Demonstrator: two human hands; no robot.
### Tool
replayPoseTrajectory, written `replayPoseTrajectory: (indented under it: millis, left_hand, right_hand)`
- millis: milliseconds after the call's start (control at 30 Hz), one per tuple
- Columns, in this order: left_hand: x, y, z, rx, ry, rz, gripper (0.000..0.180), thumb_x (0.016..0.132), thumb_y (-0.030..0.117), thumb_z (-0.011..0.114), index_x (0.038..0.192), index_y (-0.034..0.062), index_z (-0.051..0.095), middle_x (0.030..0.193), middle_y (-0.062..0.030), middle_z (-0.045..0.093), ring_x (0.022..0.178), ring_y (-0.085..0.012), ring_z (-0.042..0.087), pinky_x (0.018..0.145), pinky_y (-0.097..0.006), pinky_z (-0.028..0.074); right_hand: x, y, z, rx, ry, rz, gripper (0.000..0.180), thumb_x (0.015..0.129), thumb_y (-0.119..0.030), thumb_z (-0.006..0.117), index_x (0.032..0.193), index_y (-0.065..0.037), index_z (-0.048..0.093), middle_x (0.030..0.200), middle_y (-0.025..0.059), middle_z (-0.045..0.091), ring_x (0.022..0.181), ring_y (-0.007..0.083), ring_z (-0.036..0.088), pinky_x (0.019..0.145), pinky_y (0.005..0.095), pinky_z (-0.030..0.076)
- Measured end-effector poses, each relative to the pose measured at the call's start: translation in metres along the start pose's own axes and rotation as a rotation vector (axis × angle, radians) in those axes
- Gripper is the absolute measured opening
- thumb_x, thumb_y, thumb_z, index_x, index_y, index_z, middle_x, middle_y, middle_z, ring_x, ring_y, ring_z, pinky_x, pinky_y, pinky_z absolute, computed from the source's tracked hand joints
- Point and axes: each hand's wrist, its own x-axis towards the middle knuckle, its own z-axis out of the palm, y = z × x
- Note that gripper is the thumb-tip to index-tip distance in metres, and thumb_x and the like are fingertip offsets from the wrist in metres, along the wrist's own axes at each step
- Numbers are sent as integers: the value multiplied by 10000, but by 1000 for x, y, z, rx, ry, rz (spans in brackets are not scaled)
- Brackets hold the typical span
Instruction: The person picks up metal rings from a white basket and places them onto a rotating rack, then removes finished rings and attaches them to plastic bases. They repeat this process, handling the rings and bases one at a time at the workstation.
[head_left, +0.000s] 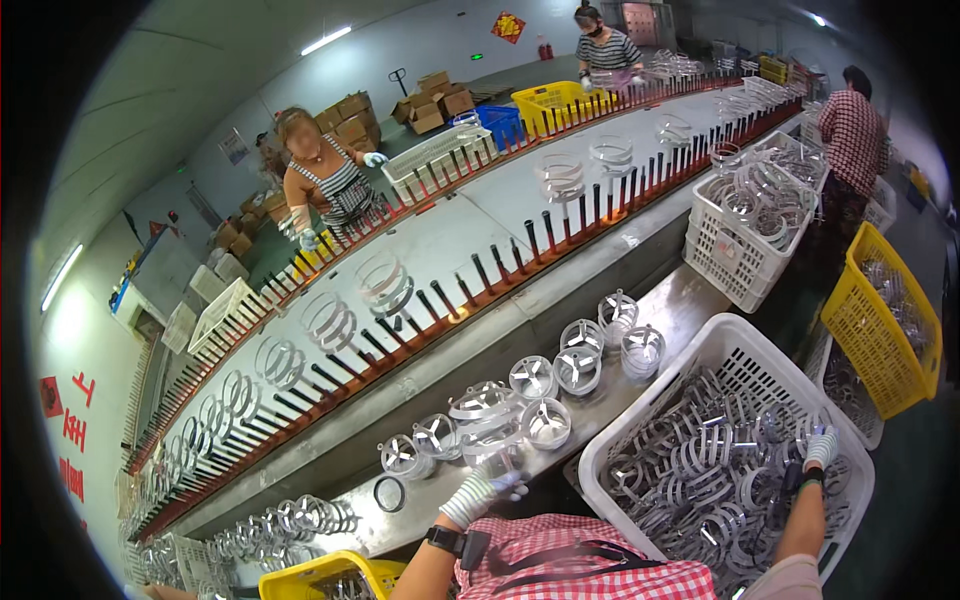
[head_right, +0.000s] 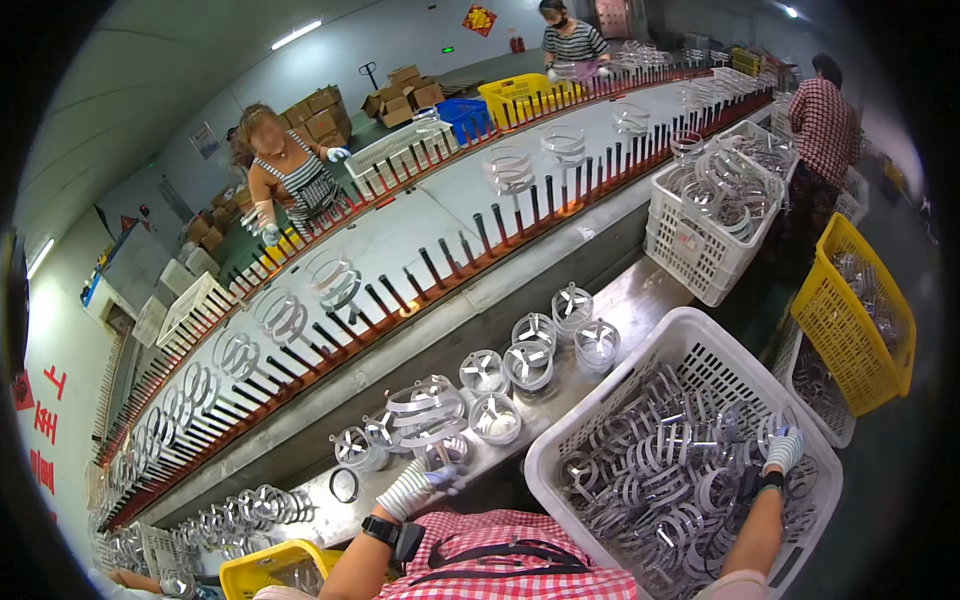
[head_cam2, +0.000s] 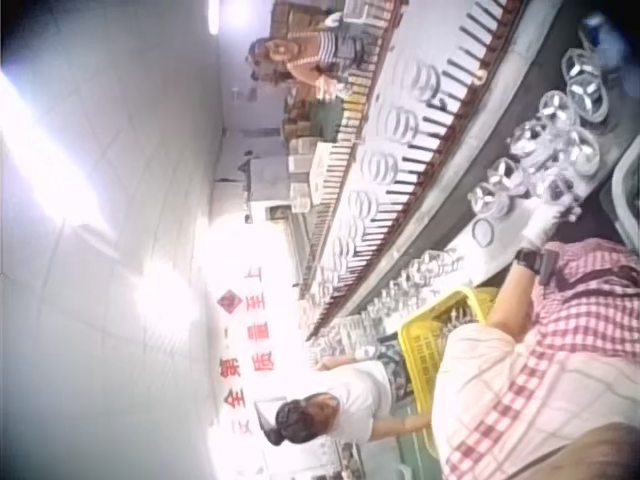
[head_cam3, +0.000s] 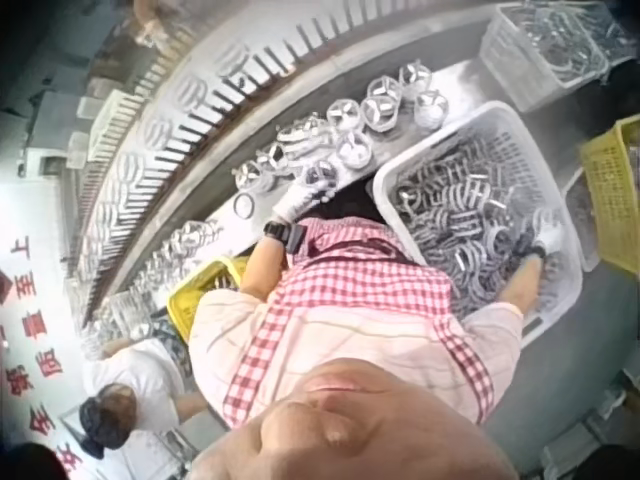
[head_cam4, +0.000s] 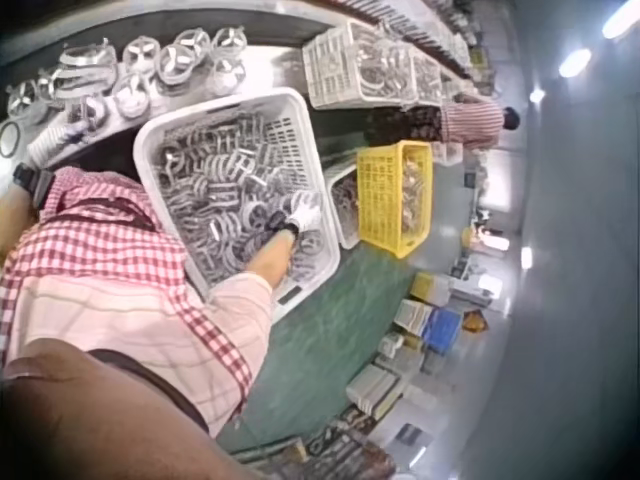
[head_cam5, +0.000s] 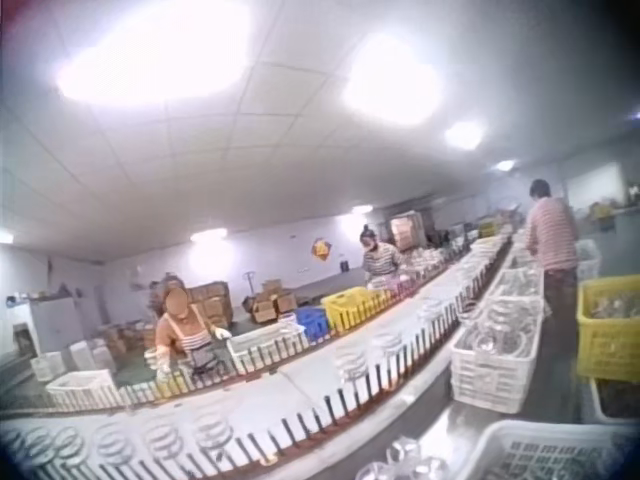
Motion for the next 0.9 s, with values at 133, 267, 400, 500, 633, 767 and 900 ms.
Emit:
replayPoseTrajectory:
  millis: [133,267,400,500,633,767,900]
  left_hand:
    - [72,-22,-90,67,-39,351,333,826,-40,492,1143,62,489,1083,-56,554,924,-166,544,760,-268,493]
    - [117,75,-80,807,291,798,277,792,40,530,1068,40,553,1042,-78,561,959,-183,522,808,-294,455]
    - [196,149,-120,1376,769,738,330,845,213,467,1134,66,529,1169,-151,528,1097,-347,448,961,-450,312]
    - [236,183,-204,942,952,766,363,818,293,514,1077,46,569,1112,-182,562,1047,-374,484,910,-422,364]
    - [247,193,-273,662,950,905,282,834,220,549,1002,-4,579,952,-160,617,839,-312,555,782,-379,409]
    - [236,186,-273,286,796,912,130,843,132,571,917,27,587,816,-58,600,743,-137,517,659,-269,428]
    - [211,185,-281,620,975,949,233,874,175,519,1012,4,597,962,-117,628,835,-188,593,711,-308,467]
  right_hand:
    - [-1,35,5,216,235,95,394,856,-306,464,1029,31,572,1105,268,527,1014,408,503,882,410,403]
    - [-28,69,-12,305,269,171,457,865,-358,460,1078,35,556,1127,263,520,1035,396,497,907,395,386]
    - [-67,85,-32,393,488,91,300,859,-246,501,938,31,585,917,193,592,824,315,547,795,384,416]
    - [-114,8,-97,566,238,113,227,865,-185,497,921,18,582,915,163,594,831,288,552,794,367,424]
    - [-159,-3,-88,416,479,-36,131,864,-110,499,929,-14,561,900,111,588,784,210,535,741,326,434]
    - [-200,-42,-124,778,217,-30,121,874,-126,503,885,-18,557,826,102,569,760,198,520,729,317,425]
    - [-233,-74,-118,748,380,-107,103,824,16,450,889,7,530,865,100,536,771,197,498,753,314,418]
